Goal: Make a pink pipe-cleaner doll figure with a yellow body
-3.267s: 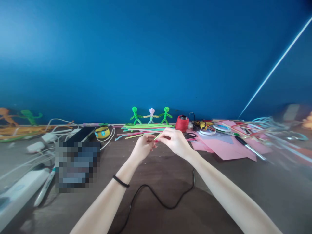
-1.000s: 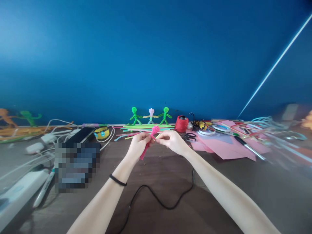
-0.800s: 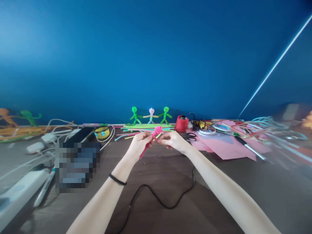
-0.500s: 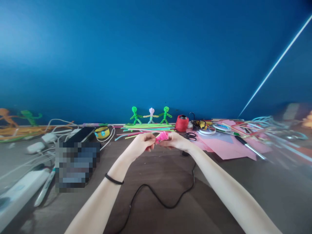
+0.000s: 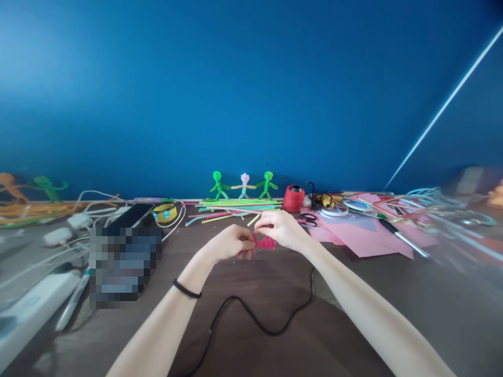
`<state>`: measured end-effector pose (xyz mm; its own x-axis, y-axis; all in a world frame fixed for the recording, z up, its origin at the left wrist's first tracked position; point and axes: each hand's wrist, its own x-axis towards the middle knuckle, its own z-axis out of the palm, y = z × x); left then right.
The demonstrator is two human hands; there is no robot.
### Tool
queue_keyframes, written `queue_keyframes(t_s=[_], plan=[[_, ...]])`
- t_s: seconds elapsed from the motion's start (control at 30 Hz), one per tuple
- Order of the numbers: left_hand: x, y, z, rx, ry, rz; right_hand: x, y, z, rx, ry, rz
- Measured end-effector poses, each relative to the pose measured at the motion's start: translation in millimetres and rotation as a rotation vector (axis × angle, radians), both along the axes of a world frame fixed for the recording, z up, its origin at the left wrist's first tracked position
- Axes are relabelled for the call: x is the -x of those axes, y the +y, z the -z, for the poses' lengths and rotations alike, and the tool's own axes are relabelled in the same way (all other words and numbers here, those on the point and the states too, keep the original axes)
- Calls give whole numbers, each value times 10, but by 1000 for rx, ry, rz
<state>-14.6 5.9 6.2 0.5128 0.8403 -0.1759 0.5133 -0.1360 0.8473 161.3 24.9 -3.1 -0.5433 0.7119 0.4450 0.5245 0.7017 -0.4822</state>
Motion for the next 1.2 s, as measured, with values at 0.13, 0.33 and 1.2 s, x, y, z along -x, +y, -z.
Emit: queue_keyframes(t_s=[0.13, 0.33, 1.2], plan=[[-40, 24, 45, -27, -2, -140, 45, -76, -31, -193, -82, 35], [-100, 61, 118, 24, -211, -379, 160, -168, -29, -266, -96, 74], [114, 14, -62, 143, -199, 66, -111, 104, -10, 431, 98, -92]])
